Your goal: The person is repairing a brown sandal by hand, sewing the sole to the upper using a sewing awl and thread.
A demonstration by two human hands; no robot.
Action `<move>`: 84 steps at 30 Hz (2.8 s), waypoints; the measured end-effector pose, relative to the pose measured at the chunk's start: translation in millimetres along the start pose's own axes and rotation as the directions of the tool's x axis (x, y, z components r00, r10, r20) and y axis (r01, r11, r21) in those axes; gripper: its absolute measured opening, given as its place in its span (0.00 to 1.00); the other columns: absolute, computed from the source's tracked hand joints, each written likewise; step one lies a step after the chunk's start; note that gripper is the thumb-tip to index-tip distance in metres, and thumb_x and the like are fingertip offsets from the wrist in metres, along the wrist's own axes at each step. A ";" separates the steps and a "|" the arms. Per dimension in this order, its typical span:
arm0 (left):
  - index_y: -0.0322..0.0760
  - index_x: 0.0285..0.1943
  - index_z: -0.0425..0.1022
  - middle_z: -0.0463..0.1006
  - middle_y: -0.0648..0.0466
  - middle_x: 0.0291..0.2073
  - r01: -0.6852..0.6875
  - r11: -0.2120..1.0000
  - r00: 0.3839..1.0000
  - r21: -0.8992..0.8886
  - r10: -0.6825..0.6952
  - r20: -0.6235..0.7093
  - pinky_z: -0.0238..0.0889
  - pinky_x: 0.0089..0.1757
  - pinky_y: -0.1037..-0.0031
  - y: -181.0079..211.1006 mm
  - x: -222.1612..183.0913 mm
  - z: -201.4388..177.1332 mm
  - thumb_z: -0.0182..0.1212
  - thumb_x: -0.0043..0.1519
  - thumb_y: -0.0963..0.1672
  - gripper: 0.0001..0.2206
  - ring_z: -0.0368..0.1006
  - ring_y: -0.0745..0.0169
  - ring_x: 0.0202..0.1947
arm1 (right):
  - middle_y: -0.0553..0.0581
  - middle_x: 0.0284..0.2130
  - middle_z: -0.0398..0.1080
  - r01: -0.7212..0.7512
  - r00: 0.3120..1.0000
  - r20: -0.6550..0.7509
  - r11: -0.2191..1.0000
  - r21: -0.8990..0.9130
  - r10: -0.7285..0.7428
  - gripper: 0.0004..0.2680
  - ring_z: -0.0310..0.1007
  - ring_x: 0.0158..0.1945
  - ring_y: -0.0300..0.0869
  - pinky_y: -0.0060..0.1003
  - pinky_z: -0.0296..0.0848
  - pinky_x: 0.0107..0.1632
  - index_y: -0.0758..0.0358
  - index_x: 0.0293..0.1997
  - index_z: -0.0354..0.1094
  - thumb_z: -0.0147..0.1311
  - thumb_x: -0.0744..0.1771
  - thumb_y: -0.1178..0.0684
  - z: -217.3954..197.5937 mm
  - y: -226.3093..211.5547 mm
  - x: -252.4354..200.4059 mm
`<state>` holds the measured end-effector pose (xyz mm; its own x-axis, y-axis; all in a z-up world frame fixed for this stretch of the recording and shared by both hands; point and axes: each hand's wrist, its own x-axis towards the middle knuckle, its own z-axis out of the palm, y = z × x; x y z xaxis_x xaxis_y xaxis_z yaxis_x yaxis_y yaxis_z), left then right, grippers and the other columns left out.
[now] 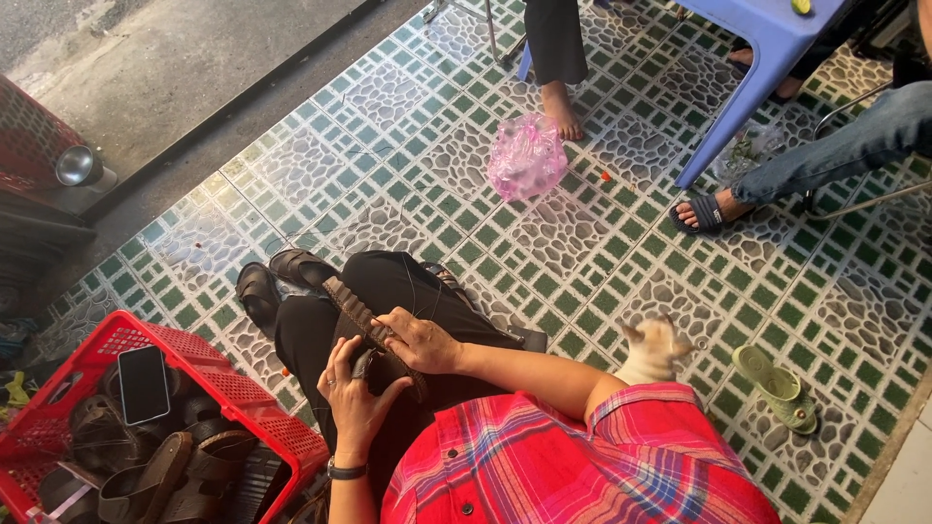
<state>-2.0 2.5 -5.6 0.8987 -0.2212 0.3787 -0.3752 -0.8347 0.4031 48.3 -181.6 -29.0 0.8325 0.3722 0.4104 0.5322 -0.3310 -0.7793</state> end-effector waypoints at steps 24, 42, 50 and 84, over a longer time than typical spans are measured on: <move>0.47 0.48 0.80 0.65 0.56 0.66 0.033 0.999 0.999 -0.034 -0.032 0.026 0.43 0.61 0.60 -6.0 -1.1 9.7 0.68 0.43 0.65 0.33 0.54 0.53 0.72 | 0.62 0.38 0.63 0.001 1.000 0.007 1.000 0.001 -0.001 0.13 0.73 0.41 0.61 0.49 0.75 0.42 0.64 0.61 0.60 0.50 0.69 0.56 -9.8 0.0 6.4; 0.49 0.46 0.81 0.65 0.56 0.65 0.040 0.998 0.999 -0.054 -0.040 0.008 0.43 0.61 0.59 -2.4 -0.9 8.0 0.67 0.43 0.65 0.31 0.54 0.52 0.72 | 0.61 0.37 0.63 -0.009 1.000 0.011 1.000 0.005 0.008 0.13 0.73 0.40 0.59 0.49 0.76 0.40 0.63 0.61 0.61 0.50 0.69 0.57 -8.2 -1.3 5.0; 0.46 0.44 0.79 0.65 0.56 0.65 0.073 0.984 0.996 -0.160 -0.081 -0.045 0.39 0.61 0.59 5.9 -3.4 18.8 0.70 0.42 0.64 0.31 0.52 0.52 0.72 | 0.58 0.37 0.63 -0.107 0.994 0.048 0.989 0.106 0.102 0.13 0.73 0.41 0.55 0.46 0.75 0.45 0.61 0.61 0.63 0.51 0.68 0.58 -19.5 -14.0 7.6; 0.33 0.48 0.79 0.63 0.51 0.71 0.026 0.984 0.996 -0.175 -0.011 0.084 0.41 0.57 0.61 9.4 16.2 -9.0 0.66 0.45 0.65 0.37 0.51 0.53 0.74 | 0.53 0.32 0.68 0.379 0.714 0.700 0.857 -0.349 -0.031 0.12 0.71 0.27 0.48 0.41 0.73 0.30 0.52 0.58 0.71 0.46 0.69 0.55 -128.2 -41.8 27.0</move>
<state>6.9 -4.4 11.8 0.9187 -0.2533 0.3031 -0.3860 -0.7388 0.5524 68.2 -268.8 75.3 0.4698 0.8826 -0.0142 0.8254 -0.4450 -0.3474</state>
